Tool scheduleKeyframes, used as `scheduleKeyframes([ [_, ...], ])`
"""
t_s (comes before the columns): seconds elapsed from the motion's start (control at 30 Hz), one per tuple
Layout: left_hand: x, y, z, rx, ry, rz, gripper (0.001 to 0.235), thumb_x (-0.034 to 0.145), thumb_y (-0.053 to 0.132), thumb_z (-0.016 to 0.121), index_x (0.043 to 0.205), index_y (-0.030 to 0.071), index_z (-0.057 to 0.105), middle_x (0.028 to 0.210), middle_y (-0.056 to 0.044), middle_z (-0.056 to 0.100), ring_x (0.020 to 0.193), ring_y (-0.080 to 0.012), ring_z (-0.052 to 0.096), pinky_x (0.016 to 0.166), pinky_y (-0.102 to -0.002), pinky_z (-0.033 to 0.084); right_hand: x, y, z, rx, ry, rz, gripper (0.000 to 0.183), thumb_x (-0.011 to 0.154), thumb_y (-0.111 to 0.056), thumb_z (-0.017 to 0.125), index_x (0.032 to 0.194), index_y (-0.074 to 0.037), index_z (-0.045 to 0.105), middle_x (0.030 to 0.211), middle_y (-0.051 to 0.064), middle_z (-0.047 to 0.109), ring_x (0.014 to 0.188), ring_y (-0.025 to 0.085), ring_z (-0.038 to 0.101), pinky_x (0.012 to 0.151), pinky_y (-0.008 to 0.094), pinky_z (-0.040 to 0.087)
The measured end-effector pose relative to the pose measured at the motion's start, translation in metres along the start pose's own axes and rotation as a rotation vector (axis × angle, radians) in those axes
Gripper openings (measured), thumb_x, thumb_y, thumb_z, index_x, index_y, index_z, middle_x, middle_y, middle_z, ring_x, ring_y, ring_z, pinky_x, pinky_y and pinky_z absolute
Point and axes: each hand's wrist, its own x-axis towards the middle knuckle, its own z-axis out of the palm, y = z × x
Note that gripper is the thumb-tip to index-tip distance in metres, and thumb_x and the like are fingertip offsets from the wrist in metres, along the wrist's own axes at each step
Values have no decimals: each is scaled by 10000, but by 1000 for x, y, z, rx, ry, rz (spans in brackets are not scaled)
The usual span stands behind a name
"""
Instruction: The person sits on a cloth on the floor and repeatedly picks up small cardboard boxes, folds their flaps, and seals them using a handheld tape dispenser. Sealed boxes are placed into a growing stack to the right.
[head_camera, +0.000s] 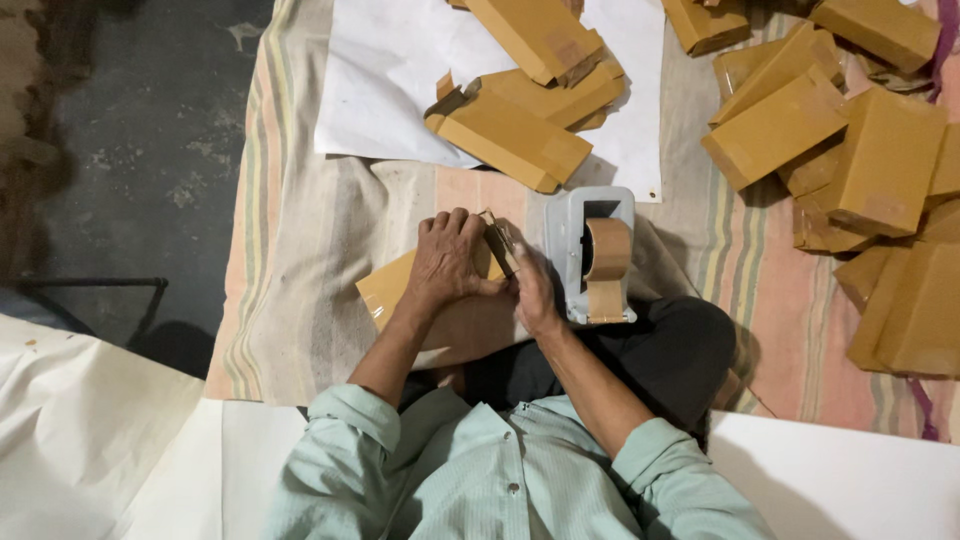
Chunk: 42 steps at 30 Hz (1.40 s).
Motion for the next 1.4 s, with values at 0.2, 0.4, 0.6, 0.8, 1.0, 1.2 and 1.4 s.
scheduleKeyframes([
  [0.2, -6, -7, 15, -13, 108, 86, 920, 492, 591, 849, 1154, 18, 565, 1129, -167, 579, 1129, -358, 550, 988, -491, 400, -6, -15, 32, -397, 42, -153, 485, 1021, -75, 491, 1490, 48, 486, 1555, 132, 498, 1429, 197, 461, 1186, 302, 331],
  [0.4, -9, -12, 18, -119, 126, 77, 1058, 469, 547, 878, 1306, 26, 492, 1206, -173, 587, 1186, -362, 546, 1018, -490, 392, -3, -13, 36, -498, 164, -84, 445, 996, -64, 518, 1421, 23, 615, 1469, 141, 614, 1329, 215, 555, 1120, 316, 415],
  [0.6, -15, -11, 16, -154, 160, 110, 1281, 468, 575, 890, 1475, -17, 364, 1221, -199, 570, 1163, -381, 538, 1000, -492, 392, -4, -2, 40, -359, 61, -67, 406, 1091, -139, 458, 1462, -14, 562, 1502, 115, 582, 1383, 173, 541, 1149, 275, 423],
  [0.8, -14, -15, 11, -69, 119, 129, 1280, 598, 525, 871, 1620, 17, 291, 1339, -212, 533, 1266, -383, 495, 1127, -521, 340, 1, -1, 53, -634, 74, -226, 475, 1004, -54, 486, 1475, -32, 540, 1484, 127, 591, 1352, 229, 567, 1114, 305, 446],
  [1.0, -95, -27, 12, 32, 459, -519, 1045, 822, 460, 778, 1590, 13, 228, 1573, -278, 403, 1468, -430, 342, 1230, -501, 284, -17, -12, 76, -1171, 273, -335, 403, 991, -108, 597, 1390, -57, 610, 1280, 156, 679, 1197, 320, 640, 1039, 379, 477],
  [1.2, -137, -21, 30, -455, 492, -645, 935, 957, 348, 721, 1600, -43, 167, 1608, -338, 268, 1492, -475, 269, 1189, -542, 273, -22, -25, 66, -1175, 135, -523, 410, 1031, -66, 528, 1438, -49, 573, 1399, 202, 631, 1297, 390, 587, 1095, 448, 460],
  [1.4, -67, -55, 25, -406, 493, -386, 814, 977, 297, 634, 1631, -3, 251, 1569, -293, 442, 1406, -425, 488, 1151, -479, 430, -15, -27, 42, -1280, 273, -278, 573, 999, -90, 505, 1564, -71, 412, 1464, 212, 551, 1335, 412, 523, 1109, 456, 432],
])
